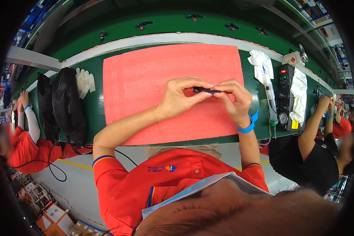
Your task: Applying adhesive to small electronic components using a syringe on an assembly line.
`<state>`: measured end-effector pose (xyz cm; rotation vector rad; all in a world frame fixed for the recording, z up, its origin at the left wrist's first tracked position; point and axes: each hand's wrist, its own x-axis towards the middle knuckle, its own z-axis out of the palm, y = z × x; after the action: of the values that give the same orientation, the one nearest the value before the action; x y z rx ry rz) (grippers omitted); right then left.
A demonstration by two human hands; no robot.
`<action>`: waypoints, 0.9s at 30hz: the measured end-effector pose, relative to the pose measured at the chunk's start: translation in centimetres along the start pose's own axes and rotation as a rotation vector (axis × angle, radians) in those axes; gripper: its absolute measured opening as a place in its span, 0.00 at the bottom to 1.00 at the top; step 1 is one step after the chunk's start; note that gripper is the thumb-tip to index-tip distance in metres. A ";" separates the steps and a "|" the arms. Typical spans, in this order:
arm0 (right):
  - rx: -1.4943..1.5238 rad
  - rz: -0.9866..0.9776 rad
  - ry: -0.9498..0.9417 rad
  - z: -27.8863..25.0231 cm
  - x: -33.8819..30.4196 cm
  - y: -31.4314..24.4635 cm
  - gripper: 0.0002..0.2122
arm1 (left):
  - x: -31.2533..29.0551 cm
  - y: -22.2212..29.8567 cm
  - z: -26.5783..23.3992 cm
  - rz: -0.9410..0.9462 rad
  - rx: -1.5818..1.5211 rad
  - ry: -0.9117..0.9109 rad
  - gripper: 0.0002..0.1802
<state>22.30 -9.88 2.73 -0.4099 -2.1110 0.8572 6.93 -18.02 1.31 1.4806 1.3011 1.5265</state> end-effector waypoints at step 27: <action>0.240 0.280 0.073 2.0 -1.3 0.7 0.04 | 0.7 0.6 -0.8 -0.013 0.205 -0.065 0.09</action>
<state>21.56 -10.99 0.65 -0.6077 -1.8822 1.2230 6.19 -17.74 2.16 1.6306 1.4613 1.3573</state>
